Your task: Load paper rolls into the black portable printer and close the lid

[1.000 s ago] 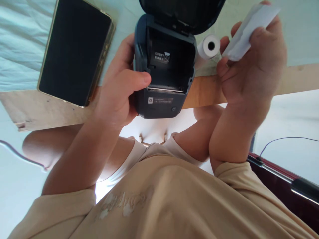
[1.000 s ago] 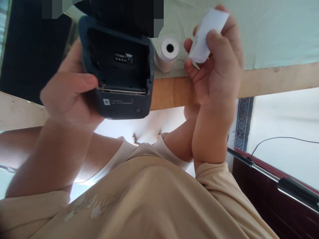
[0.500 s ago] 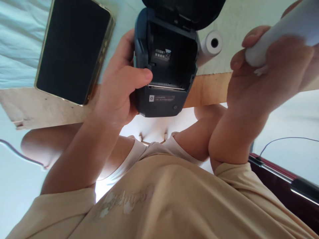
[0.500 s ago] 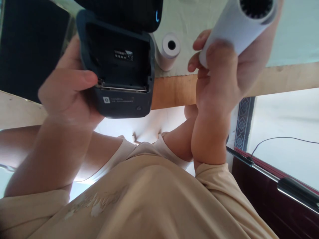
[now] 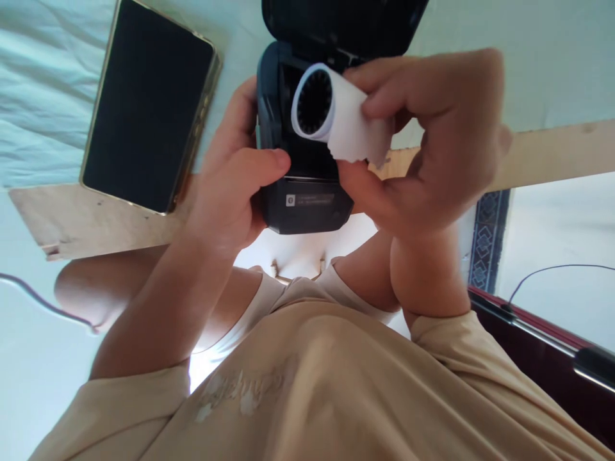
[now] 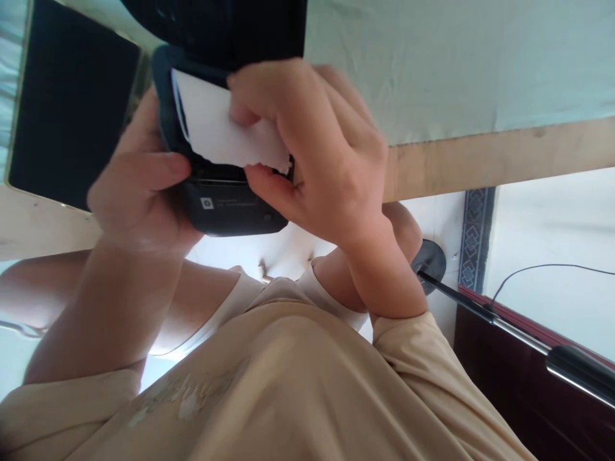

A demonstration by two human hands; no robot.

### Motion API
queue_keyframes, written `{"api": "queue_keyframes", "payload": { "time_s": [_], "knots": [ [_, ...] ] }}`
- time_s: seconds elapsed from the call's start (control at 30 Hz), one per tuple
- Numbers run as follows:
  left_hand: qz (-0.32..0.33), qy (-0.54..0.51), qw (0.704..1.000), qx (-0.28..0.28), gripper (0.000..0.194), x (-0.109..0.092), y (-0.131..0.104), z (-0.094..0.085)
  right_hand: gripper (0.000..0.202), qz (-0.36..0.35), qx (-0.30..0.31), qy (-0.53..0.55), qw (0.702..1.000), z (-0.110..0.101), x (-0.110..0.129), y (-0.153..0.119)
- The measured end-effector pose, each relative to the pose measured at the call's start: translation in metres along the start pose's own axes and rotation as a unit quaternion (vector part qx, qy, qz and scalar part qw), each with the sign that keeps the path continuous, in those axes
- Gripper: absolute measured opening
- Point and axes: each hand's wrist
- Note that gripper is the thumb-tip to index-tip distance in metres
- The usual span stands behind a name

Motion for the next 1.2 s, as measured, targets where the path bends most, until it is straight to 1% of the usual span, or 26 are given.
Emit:
{"api": "queue_keyframes", "payload": {
  "time_s": [0.07, 0.1, 0.17, 0.2, 0.23, 0.27, 0.33, 0.4, 0.47, 0.5, 0.57, 0.6, 0.7, 0.77, 0.83, 0.93, 1.0, 1.03, 1.1, 1.2],
  "knots": [
    [-0.003, -0.005, 1.0, -0.001, 0.051, 0.0, 0.0, -0.001, 0.024, -0.113, -0.052, -0.09, 0.988, 0.0, 0.002, 0.0],
    [-0.005, -0.006, 1.0, 0.0, 0.051, 0.001, 0.0, -0.002, 0.026, -0.153, -0.063, -0.123, 0.979, 0.0, 0.002, -0.001],
    [-0.006, 0.001, 1.0, 0.003, 0.051, 0.001, 0.0, -0.003, 0.026, -0.211, -0.055, -0.157, 0.963, 0.001, 0.001, -0.003],
    [0.0, 0.006, 1.0, 0.006, 0.052, 0.002, 0.001, -0.004, 0.024, -0.229, -0.049, -0.174, 0.956, 0.001, 0.001, -0.003],
    [0.004, 0.011, 1.0, 0.008, 0.052, 0.003, 0.002, -0.005, 0.021, -0.235, -0.047, -0.184, 0.953, 0.0, 0.001, -0.003],
    [0.006, 0.014, 1.0, 0.011, 0.053, 0.003, 0.003, -0.006, 0.018, -0.225, -0.046, -0.179, 0.957, -0.001, 0.002, -0.002],
    [0.007, 0.009, 1.0, 0.009, 0.052, 0.004, 0.004, -0.007, 0.017, -0.156, -0.034, -0.127, 0.979, -0.003, 0.004, 0.0],
    [0.004, 0.004, 1.0, 0.003, 0.048, 0.003, 0.004, -0.006, 0.023, -0.071, -0.006, -0.067, 0.995, -0.005, 0.008, 0.001],
    [0.004, 0.006, 1.0, 0.002, 0.047, 0.001, 0.004, -0.004, 0.029, -0.033, 0.02, -0.052, 0.998, -0.007, 0.01, 0.001],
    [0.007, 0.008, 1.0, 0.002, 0.044, 0.001, 0.003, -0.003, 0.03, -0.033, 0.027, -0.059, 0.997, -0.007, 0.01, 0.0],
    [0.015, 0.011, 1.0, 0.01, 0.034, 0.001, 0.002, -0.003, 0.032, -0.049, 0.048, -0.074, 0.995, -0.007, 0.01, -0.001],
    [0.016, 0.013, 1.0, 0.014, 0.034, 0.001, 0.002, -0.004, 0.032, -0.056, 0.067, -0.08, 0.993, -0.007, 0.01, -0.001],
    [0.024, 0.031, 0.999, 0.03, 0.048, 0.004, 0.001, -0.011, 0.026, -0.091, 0.134, -0.088, 0.983, -0.006, 0.008, -0.001],
    [0.042, 0.049, 0.997, 0.043, 0.057, 0.006, 0.002, -0.016, 0.024, -0.137, 0.153, -0.101, 0.973, -0.007, 0.006, 0.0],
    [0.057, 0.064, 0.995, 0.056, 0.058, 0.007, 0.003, -0.02, 0.026, -0.165, 0.127, -0.112, 0.972, -0.008, 0.004, 0.0],
    [0.069, 0.081, 0.99, 0.093, 0.075, 0.008, 0.004, -0.023, 0.025, -0.132, 0.048, -0.104, 0.985, -0.01, 0.003, -0.002],
    [0.067, 0.104, 0.987, 0.105, 0.084, 0.007, 0.005, -0.025, 0.026, -0.106, 0.028, -0.106, 0.988, -0.01, 0.003, -0.003],
    [0.069, 0.118, 0.985, 0.11, 0.085, 0.008, 0.005, -0.026, 0.026, -0.109, 0.026, -0.117, 0.987, -0.009, 0.003, -0.004],
    [0.077, 0.136, 0.979, 0.128, 0.083, 0.008, 0.007, -0.029, 0.022, -0.164, 0.026, -0.155, 0.974, -0.007, 0.005, -0.003],
    [0.104, 0.156, 0.966, 0.178, 0.083, 0.011, 0.01, -0.034, 0.015, -0.29, 0.006, -0.187, 0.939, -0.004, 0.005, 0.0]
  ]
}}
Point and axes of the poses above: each hand's wrist, its own y-axis towards the middle knuckle, its own z-axis out of the palm, x = y × z, and after that the axes turned 8 degrees about -y, right-handed
